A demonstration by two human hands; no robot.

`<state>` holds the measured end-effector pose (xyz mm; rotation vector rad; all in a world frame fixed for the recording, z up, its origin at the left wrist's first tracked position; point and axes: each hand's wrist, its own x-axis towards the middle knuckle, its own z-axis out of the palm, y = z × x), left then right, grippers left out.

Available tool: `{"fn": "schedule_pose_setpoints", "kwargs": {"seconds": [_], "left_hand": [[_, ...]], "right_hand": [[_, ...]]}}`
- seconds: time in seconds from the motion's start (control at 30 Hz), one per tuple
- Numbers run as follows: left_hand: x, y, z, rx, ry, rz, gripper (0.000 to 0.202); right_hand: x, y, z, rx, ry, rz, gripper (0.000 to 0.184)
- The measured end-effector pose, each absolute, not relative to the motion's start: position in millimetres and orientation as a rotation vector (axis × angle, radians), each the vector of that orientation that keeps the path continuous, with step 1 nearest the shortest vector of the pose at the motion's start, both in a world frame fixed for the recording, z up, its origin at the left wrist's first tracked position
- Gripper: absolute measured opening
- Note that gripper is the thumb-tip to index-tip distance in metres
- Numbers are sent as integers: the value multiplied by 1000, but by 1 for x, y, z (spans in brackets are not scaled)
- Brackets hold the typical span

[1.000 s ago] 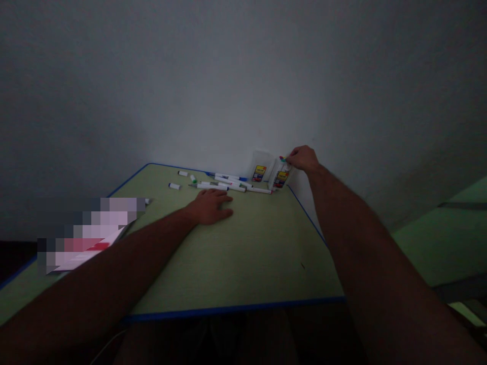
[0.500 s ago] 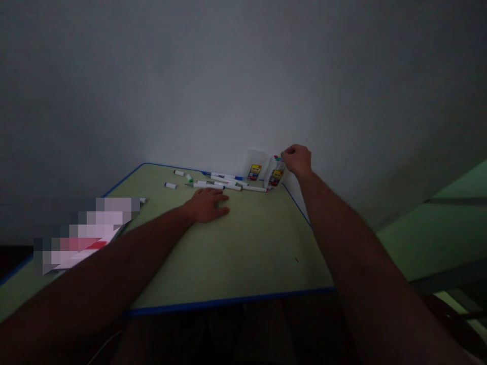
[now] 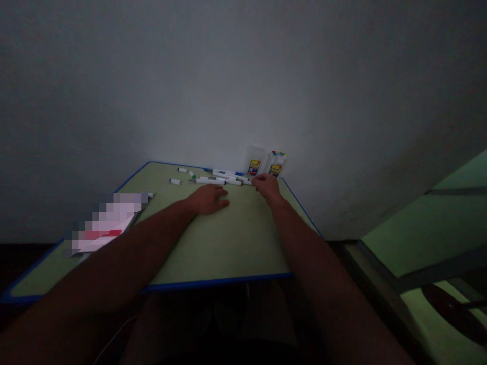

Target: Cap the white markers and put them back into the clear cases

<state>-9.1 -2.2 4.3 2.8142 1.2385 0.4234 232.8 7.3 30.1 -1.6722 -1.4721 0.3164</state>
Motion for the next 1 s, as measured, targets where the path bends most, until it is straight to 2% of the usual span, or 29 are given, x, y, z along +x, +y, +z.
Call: {"fn": "schedule_pose_setpoints", "kwargs": {"seconds": [0.33, 0.47, 0.7, 0.83, 1.0], "left_hand": [[-15, -5, 15, 2800, 1284, 376, 50], [-19, -4, 24, 2737, 1521, 352, 46], [-39, 3, 34, 2510, 2067, 558, 43], [-52, 5, 35, 2347, 2212, 525, 47], [-58, 6, 35, 2246, 2270, 448, 50]], "right_hand": [[222, -5, 7, -1650, -1599, 271, 8], [222, -4, 7, -1666, -1619, 249, 8], [212, -7, 5, -1633, -1705, 198, 9], [205, -8, 5, -1604, -1789, 203, 15], [191, -4, 11, -1568, -2050, 108, 31]]}}
